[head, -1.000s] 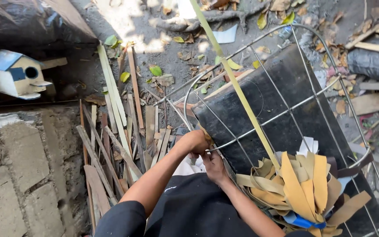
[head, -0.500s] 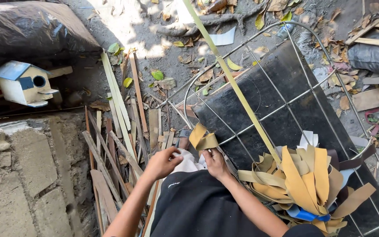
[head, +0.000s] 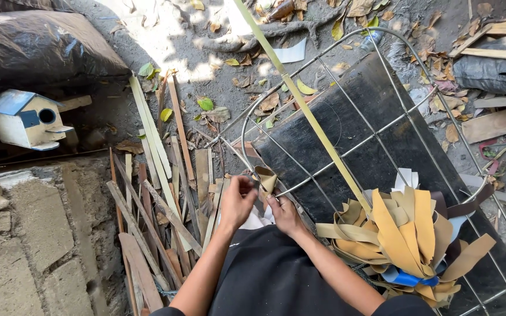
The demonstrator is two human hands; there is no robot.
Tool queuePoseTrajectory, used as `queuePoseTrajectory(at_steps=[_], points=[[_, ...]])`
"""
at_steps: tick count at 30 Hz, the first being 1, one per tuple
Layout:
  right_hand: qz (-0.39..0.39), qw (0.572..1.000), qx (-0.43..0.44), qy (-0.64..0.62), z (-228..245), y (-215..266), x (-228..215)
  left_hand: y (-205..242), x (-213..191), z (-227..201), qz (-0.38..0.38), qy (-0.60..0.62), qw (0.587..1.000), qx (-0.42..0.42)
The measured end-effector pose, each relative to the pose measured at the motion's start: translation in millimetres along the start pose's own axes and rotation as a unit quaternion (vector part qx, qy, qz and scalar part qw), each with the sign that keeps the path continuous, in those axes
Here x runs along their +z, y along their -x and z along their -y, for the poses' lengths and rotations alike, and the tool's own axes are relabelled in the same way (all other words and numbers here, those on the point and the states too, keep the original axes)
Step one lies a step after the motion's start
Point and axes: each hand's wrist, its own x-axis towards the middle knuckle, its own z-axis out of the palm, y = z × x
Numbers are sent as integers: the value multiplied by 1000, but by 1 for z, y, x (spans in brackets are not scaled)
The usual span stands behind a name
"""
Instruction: Weaving thin strips of material through a metal chair frame to create a seat.
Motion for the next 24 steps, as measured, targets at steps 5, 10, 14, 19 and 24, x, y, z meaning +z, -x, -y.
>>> queuePoseTrajectory(at_steps=[5, 10, 14, 19, 24], points=[[-3, 1000, -12, 0, 5, 1, 0, -3, 21, 45, 55, -88, 989, 105], [1, 1000, -6, 5, -5, -2, -1, -13, 22, 65, -126, -260, 866, 408], [3, 1000, -9, 17, 7, 1, -4, -13, 19, 52, -162, -270, 825, 468], [6, 999, 10, 36, 9, 4, -5, -15, 18, 47, -114, -186, 886, 410], [14, 999, 25, 38, 53, 11, -12, -16, -2, 14, -30, -219, 898, 380]])
